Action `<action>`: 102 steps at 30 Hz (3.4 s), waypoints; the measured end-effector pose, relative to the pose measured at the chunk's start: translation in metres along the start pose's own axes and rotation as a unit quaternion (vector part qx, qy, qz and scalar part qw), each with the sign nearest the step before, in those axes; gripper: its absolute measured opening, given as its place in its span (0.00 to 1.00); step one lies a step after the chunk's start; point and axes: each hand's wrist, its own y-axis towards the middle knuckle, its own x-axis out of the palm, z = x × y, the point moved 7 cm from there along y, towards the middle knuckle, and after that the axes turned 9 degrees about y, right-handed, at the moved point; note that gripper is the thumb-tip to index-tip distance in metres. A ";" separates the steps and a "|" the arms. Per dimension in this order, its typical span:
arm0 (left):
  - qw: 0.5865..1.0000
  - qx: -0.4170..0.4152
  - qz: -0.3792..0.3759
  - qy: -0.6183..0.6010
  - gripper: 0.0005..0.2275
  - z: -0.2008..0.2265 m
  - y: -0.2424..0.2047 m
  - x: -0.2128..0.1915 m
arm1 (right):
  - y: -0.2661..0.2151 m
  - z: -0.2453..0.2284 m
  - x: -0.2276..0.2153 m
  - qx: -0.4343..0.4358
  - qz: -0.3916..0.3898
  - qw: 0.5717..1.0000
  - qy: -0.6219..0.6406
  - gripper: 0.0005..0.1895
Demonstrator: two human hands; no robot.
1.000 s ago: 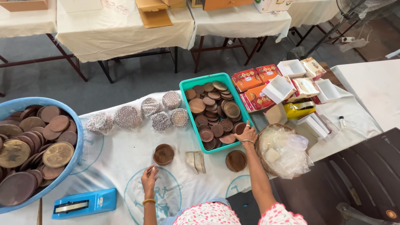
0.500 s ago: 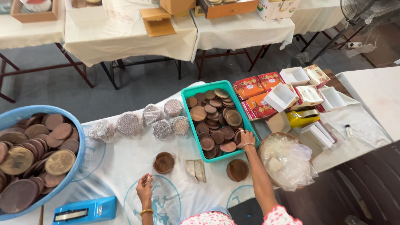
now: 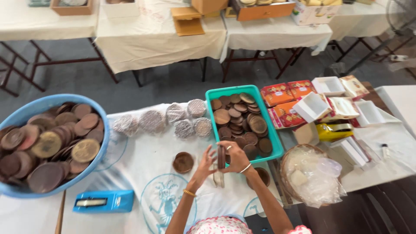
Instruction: The person wraps small, round, brown ceramic plates in bubble wrap using both hands. They pick up a plate, cover it with a sheet of bubble wrap, and fold the edges to secure it. The wrapped plates are placed in a row on the table, while unwrapped plates are stored in a blue basin and a green tray.
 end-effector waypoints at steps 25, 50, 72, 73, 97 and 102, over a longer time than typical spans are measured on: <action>0.995 -0.070 -0.073 -0.006 0.31 0.008 0.046 0.073 | -0.042 0.035 -0.027 0.106 0.181 0.978 0.013 0.55; 0.966 0.030 -0.042 -0.253 0.37 0.026 -0.018 -0.023 | -0.004 -0.023 0.071 -0.057 0.085 0.995 -0.018 0.59; 0.684 0.036 0.426 0.592 0.18 -0.009 -0.022 -0.166 | -0.084 0.155 0.098 0.247 0.211 0.904 0.278 0.45; 0.683 0.035 0.424 0.593 0.18 -0.008 -0.025 -0.165 | -0.088 0.156 0.096 0.248 0.212 0.903 0.278 0.45; 0.589 -0.027 0.292 0.753 0.47 0.013 -0.030 -0.133 | -0.112 0.148 0.080 0.265 0.229 0.920 0.176 0.46; 0.563 0.197 0.345 0.725 0.48 0.006 -0.026 -0.126 | -0.110 0.141 0.078 0.254 0.232 0.925 0.163 0.46</action>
